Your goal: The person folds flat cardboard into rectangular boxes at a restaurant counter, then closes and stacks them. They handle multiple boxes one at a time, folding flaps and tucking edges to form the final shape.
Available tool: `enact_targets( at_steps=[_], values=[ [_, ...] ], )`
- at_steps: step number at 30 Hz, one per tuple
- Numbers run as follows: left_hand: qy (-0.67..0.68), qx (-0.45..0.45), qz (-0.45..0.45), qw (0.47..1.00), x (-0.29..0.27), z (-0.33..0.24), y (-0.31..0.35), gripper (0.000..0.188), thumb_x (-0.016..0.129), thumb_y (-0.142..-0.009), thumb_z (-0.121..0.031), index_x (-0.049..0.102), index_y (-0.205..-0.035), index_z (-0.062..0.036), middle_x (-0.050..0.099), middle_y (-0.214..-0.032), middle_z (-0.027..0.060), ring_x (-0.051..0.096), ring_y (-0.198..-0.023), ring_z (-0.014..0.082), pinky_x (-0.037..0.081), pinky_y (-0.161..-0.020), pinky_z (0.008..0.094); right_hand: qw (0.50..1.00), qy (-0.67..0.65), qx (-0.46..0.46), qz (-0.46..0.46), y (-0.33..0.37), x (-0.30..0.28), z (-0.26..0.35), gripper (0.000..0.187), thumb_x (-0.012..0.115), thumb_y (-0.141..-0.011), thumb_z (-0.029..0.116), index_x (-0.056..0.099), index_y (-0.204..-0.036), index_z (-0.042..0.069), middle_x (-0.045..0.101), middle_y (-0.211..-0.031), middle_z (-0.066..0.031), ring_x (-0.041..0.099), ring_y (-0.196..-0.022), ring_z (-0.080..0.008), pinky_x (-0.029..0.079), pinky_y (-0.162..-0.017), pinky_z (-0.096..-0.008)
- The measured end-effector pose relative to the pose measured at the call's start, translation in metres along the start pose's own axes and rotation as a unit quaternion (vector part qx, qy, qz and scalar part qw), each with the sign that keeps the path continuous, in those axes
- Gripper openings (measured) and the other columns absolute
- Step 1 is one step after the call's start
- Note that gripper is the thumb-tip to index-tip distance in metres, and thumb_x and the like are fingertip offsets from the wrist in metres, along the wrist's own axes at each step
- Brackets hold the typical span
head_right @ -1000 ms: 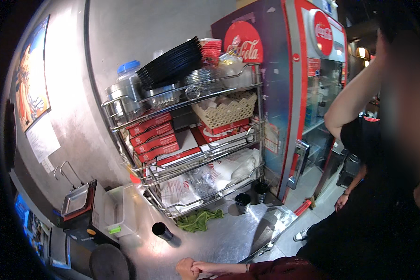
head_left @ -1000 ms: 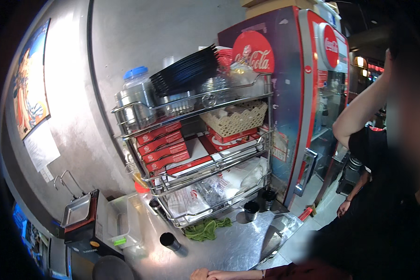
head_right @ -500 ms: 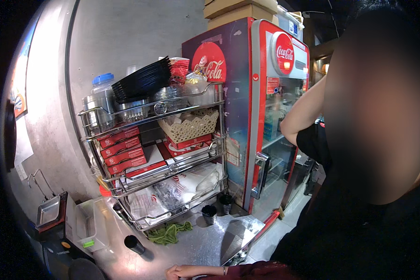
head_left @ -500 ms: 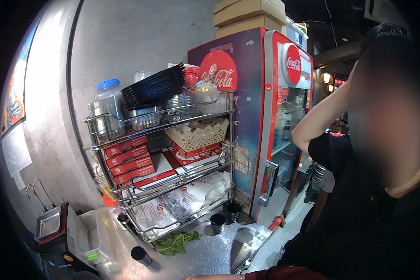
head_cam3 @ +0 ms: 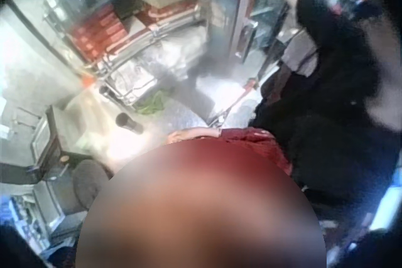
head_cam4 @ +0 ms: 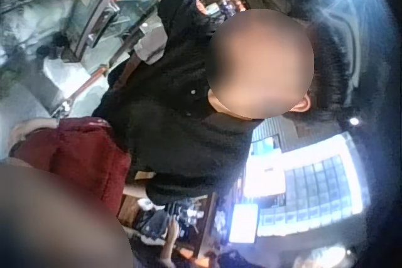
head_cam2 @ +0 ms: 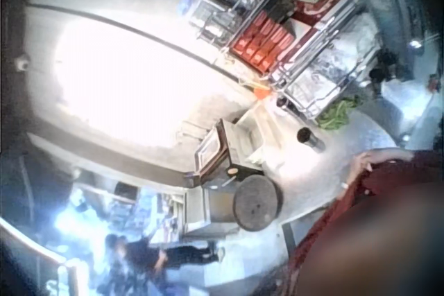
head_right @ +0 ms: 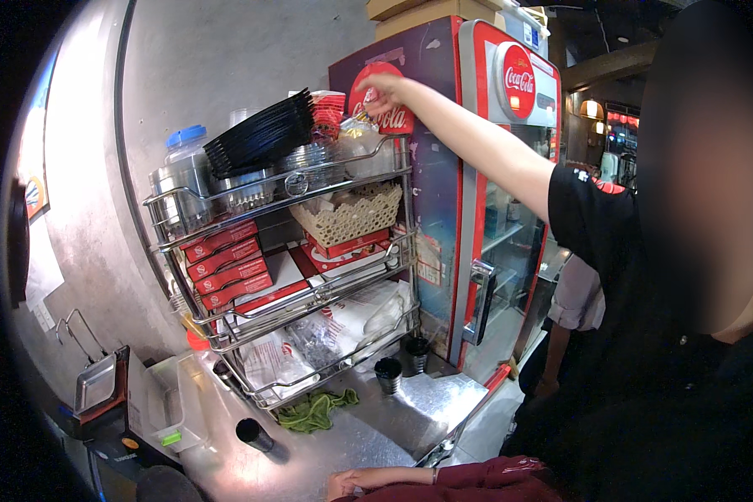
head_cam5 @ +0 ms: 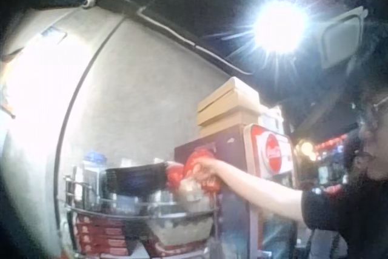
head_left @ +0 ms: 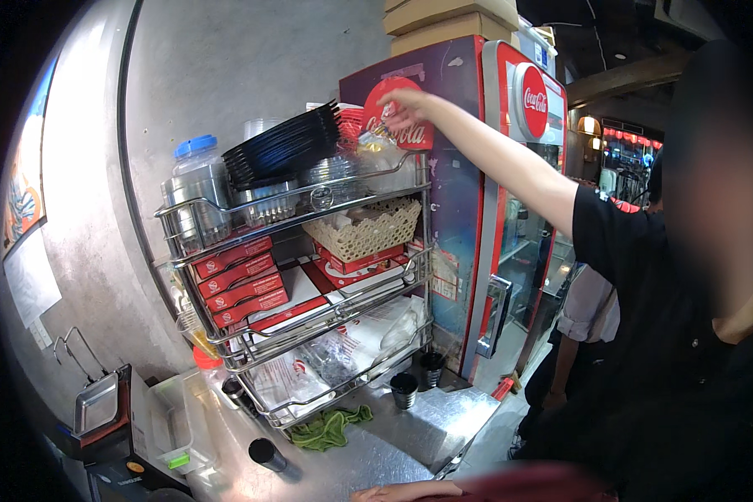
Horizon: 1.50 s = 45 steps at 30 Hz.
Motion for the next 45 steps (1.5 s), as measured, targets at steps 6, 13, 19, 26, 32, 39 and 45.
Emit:
enact_targets(
  at_steps=[6,13,19,26,32,39,45],
  values=[
    [-0.007,-0.013,-0.017,1.0,0.001,0.002,-0.002,0.027,0.062,-0.062,-0.016,0.067,-0.087,-0.0068,0.062,-0.082,0.0129,0.061,-0.078,0.0324,0.049,-0.069,0.0411,0.998,0.031,0.052,0.008,-0.047,-0.003,-0.011,0.01,0.056,-0.092,0.014,0.06,-0.091,0.005,0.055,-0.08,-0.0002,0.054,-0.069,-0.0089,0.056,-0.07,-0.0297],
    [-0.017,-0.01,-0.018,1.0,0.002,0.003,-0.009,0.026,0.06,-0.066,-0.019,0.066,-0.088,-0.0068,0.062,-0.081,0.0137,0.061,-0.076,0.0334,0.049,-0.069,0.0424,0.993,-0.08,-0.068,-0.063,-0.111,-0.019,0.016,0.023,0.062,-0.087,0.008,0.053,-0.106,-0.001,0.061,-0.097,-0.0133,0.065,-0.076,-0.0278,0.061,-0.065,-0.0461],
    [-0.03,-0.008,-0.011,0.999,0.009,0.001,-0.02,0.025,0.058,-0.069,-0.021,0.066,-0.088,-0.0067,0.063,-0.08,0.0145,0.061,-0.076,0.0343,0.048,-0.068,0.0435,0.972,-0.171,-0.146,-0.062,-0.134,-0.032,0.053,0.036,0.063,-0.085,0.003,0.042,-0.113,0.006,0.059,-0.097,-0.0144,0.066,-0.07,-0.0307,0.06,-0.059,-0.0463],
    [-0.039,-0.001,0.009,0.999,0.021,0.001,-0.022,0.025,0.055,-0.073,-0.024,0.065,-0.088,-0.0067,0.063,-0.079,0.0153,0.061,-0.075,0.0353,0.048,-0.068,0.0448,0.969,-0.176,-0.159,-0.072,-0.106,-0.025,0.043,0.041,0.065,-0.082,0.001,0.04,-0.115,0.005,0.058,-0.097,-0.0155,0.066,-0.07,-0.0321,0.06,-0.057,-0.0459],
    [-0.044,0.001,0.013,0.999,0.024,0.002,-0.02,0.026,0.053,-0.077,-0.027,0.065,-0.088,-0.0066,0.063,-0.079,0.016,0.061,-0.074,0.0362,0.048,-0.068,0.0459,0.964,-0.178,-0.182,-0.078,-0.098,-0.029,0.052,0.045,0.066,-0.081,0.0,0.04,-0.117,0.005,0.057,-0.096,-0.0164,0.066,-0.07,-0.0333,0.06,-0.055,-0.0456],
    [-0.056,-0.004,0.011,0.998,0.028,0.009,-0.013,0.028,0.05,-0.081,-0.03,0.065,-0.089,-0.0066,0.063,-0.078,0.0168,0.061,-0.073,0.0372,0.047,-0.067,0.0472,0.958,-0.157,-0.229,-0.068,-0.05,-0.004,0.048,0.045,0.065,-0.081,0.001,0.04,-0.117,0.004,0.057,-0.097,-0.0174,0.066,-0.073,-0.0343,0.059,-0.057,-0.0449],
    [-0.066,-0.006,0.008,0.998,0.033,0.013,-0.005,0.031,0.048,-0.084,-0.032,0.064,-0.089,-0.0066,0.063,-0.077,0.0175,0.061,-0.072,0.0381,0.047,-0.067,0.0483,0.959,-0.132,-0.25,0.006,0.08,0.072,-0.025,0.034,0.059,-0.085,0.008,0.044,-0.114,0.002,0.058,-0.1,-0.0185,0.065,-0.08,-0.0342,0.056,-0.064,-0.0436]
  ],
)
Point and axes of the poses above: each hand's wrist, its own y-axis away from the middle knuckle, its own x-axis out of the palm, z = x × y, the point moved 2 cm from there along -y, towards the middle knuckle
